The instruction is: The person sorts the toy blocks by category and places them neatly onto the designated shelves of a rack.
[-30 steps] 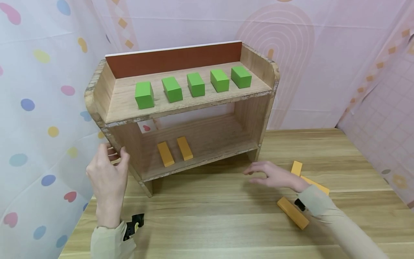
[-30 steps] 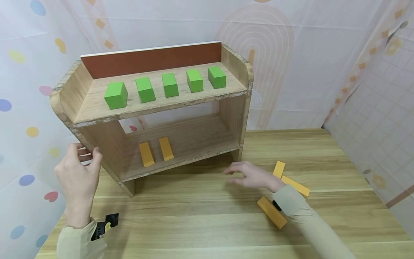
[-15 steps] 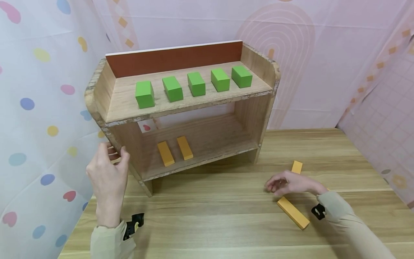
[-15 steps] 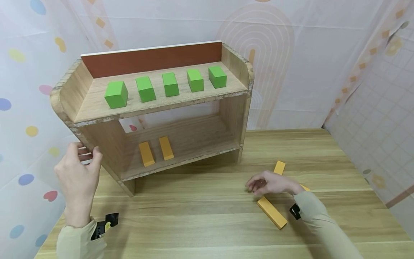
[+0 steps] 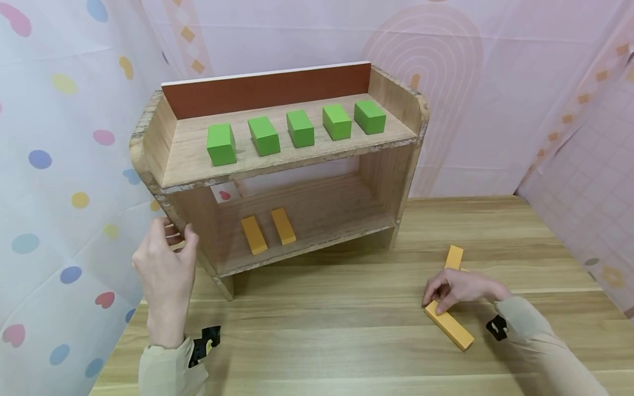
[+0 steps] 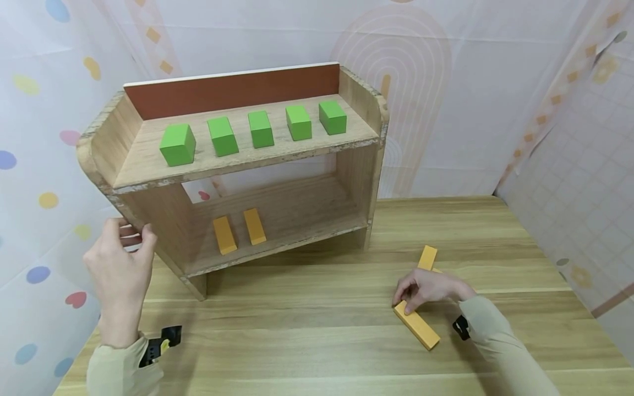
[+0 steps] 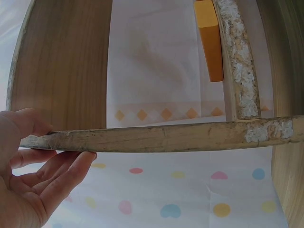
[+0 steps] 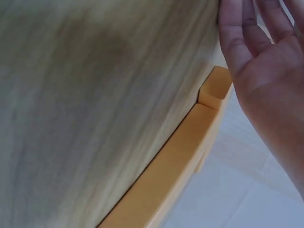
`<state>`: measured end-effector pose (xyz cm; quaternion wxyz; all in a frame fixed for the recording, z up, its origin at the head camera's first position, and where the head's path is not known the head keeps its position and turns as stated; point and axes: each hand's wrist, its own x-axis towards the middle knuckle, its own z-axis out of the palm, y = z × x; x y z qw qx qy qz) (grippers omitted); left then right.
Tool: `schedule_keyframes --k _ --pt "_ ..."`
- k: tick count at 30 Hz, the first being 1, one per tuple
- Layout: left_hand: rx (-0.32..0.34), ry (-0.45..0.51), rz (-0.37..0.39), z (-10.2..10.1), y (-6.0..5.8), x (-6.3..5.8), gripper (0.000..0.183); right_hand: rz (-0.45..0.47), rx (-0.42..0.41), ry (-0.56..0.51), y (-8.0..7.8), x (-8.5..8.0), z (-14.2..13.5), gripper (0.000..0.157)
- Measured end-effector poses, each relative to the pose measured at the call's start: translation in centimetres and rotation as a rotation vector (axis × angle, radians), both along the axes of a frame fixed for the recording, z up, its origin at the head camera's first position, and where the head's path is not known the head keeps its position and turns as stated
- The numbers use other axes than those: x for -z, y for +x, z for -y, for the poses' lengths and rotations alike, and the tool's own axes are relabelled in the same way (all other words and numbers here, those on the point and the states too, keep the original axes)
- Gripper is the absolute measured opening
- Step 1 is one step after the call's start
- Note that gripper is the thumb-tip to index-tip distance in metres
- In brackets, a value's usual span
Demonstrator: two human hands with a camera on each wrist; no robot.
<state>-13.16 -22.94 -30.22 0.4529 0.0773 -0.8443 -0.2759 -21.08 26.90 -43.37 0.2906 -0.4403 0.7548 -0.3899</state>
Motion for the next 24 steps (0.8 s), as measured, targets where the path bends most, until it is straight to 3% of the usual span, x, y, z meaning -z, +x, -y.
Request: schedule_keyframes --k 6,16,19,24 --pt "-0.005 -0.002 0.004 -0.03 0.03 0.02 0.023 -0.032 0.053 0.018 0.00 0.22 0.21 0.019" --pt "-0.002 -0.001 -0.002 0.06 0.00 0.03 0.023 -0.097 0.328 0.127 -0.04 -0.10 0.82 0.016" --pt "-0.001 -0.003 -0.004 0.08 0.01 0.03 0.023 -0.120 0.292 0.096 -0.10 -0.14 0.77 0.021" --pt "0.004 -0.005 -0.005 0.10 0.02 0.02 0.022 -0.129 0.075 0.001 -0.31 -0.28 0.43 0.032"
